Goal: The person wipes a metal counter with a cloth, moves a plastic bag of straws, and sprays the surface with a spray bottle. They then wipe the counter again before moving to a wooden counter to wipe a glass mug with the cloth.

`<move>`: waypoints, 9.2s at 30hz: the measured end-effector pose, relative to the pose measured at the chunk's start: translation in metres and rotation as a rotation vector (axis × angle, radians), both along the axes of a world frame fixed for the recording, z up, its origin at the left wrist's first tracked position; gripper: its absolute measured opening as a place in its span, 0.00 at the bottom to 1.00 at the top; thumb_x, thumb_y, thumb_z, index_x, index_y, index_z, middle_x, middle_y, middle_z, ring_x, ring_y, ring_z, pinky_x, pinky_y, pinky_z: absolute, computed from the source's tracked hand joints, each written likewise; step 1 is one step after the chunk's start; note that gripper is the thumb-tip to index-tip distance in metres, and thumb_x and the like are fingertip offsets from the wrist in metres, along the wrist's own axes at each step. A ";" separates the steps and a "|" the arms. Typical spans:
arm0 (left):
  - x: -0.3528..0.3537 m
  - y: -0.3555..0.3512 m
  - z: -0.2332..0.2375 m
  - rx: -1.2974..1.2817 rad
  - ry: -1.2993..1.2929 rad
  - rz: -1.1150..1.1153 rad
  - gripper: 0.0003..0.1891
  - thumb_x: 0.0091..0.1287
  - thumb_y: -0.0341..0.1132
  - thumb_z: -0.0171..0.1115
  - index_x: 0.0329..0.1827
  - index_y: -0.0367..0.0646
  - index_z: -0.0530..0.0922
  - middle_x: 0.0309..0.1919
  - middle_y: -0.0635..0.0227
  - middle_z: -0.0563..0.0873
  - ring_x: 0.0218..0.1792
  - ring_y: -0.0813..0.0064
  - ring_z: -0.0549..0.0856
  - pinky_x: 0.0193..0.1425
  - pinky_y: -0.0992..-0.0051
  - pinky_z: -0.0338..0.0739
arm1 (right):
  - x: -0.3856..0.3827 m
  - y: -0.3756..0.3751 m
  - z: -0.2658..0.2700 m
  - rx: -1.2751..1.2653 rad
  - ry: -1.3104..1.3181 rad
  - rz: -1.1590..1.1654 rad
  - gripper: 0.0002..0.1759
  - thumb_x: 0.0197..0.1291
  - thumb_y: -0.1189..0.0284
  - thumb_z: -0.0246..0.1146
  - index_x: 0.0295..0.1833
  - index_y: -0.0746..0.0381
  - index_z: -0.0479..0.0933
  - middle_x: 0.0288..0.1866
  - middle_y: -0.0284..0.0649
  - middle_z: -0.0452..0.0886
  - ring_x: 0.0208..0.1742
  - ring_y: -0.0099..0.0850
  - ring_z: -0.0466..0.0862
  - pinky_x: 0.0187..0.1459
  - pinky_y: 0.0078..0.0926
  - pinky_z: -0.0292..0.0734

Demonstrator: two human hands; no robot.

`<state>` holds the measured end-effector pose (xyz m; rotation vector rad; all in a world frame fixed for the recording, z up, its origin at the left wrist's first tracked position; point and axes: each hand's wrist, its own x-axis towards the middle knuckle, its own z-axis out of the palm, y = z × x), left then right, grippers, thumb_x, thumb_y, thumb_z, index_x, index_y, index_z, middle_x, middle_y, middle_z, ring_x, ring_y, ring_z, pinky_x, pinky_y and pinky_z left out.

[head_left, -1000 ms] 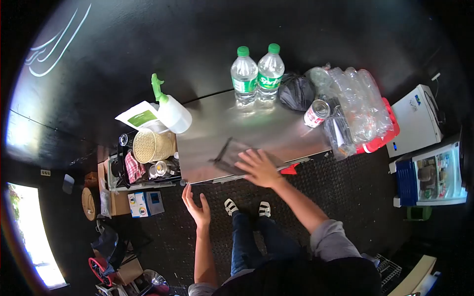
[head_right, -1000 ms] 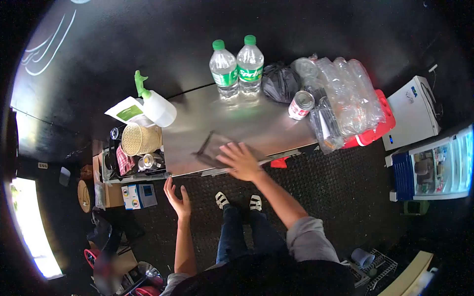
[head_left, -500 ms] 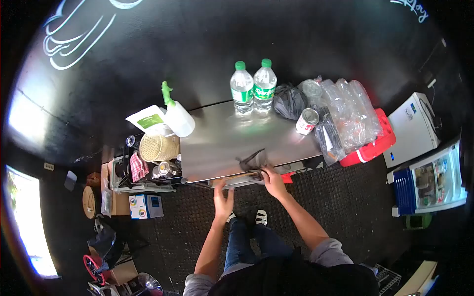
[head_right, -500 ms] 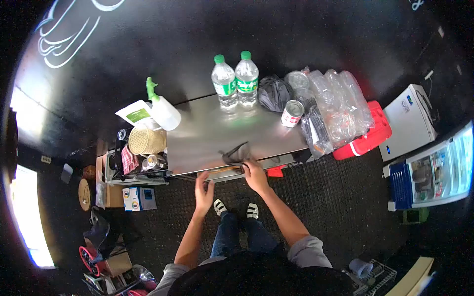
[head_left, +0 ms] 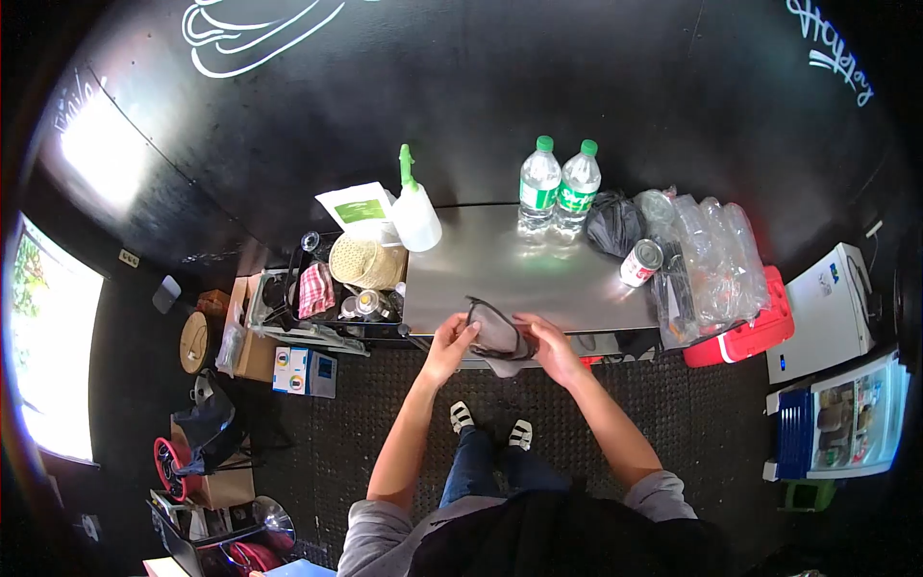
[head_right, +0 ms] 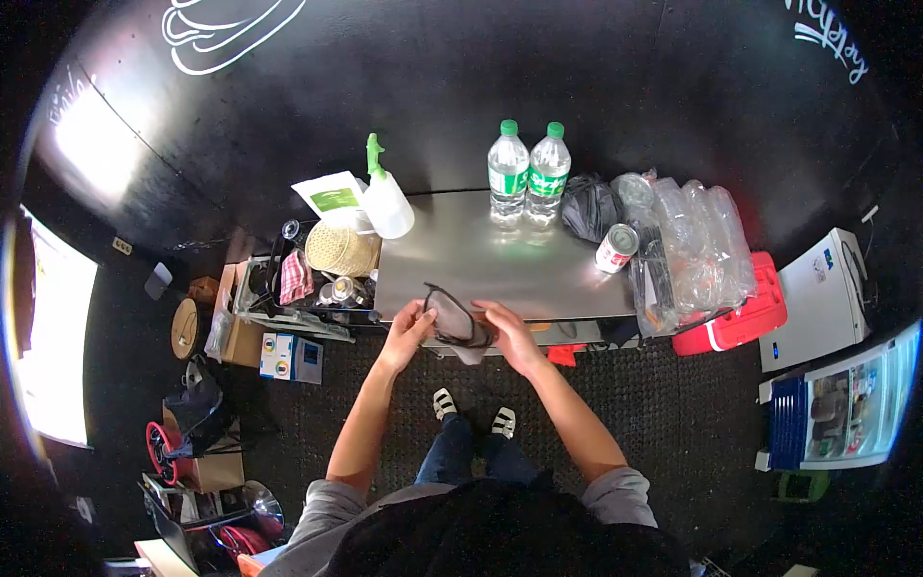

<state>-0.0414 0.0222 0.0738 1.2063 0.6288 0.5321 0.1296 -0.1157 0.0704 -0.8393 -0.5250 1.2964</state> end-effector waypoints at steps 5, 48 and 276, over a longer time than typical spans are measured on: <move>0.001 0.001 0.047 0.413 0.098 -0.071 0.15 0.60 0.31 0.70 0.45 0.36 0.75 0.23 0.79 0.75 0.25 0.92 0.70 0.27 0.85 0.63 | -0.007 0.021 0.030 0.082 -0.499 0.030 0.30 0.53 0.77 0.70 0.62 0.65 0.69 0.51 0.37 0.79 0.47 0.22 0.80 0.49 0.21 0.76; -0.124 0.294 -0.095 0.044 0.190 0.590 0.15 0.66 0.23 0.49 0.56 0.32 0.68 0.41 0.54 0.81 0.26 0.66 0.86 0.28 0.72 0.86 | -0.075 0.197 -0.017 0.067 -1.279 0.206 0.09 0.57 0.74 0.63 0.43 0.64 0.78 0.48 0.41 0.78 0.52 0.40 0.78 0.51 0.36 0.75; -0.049 0.200 -0.063 0.661 0.230 0.407 0.35 0.62 0.29 0.64 0.72 0.42 0.57 0.65 0.55 0.65 0.63 0.58 0.72 0.60 0.58 0.71 | -0.038 0.224 -0.123 -0.760 -1.867 -0.469 0.31 0.67 0.54 0.47 0.73 0.51 0.59 0.78 0.42 0.51 0.76 0.51 0.51 0.69 0.68 0.40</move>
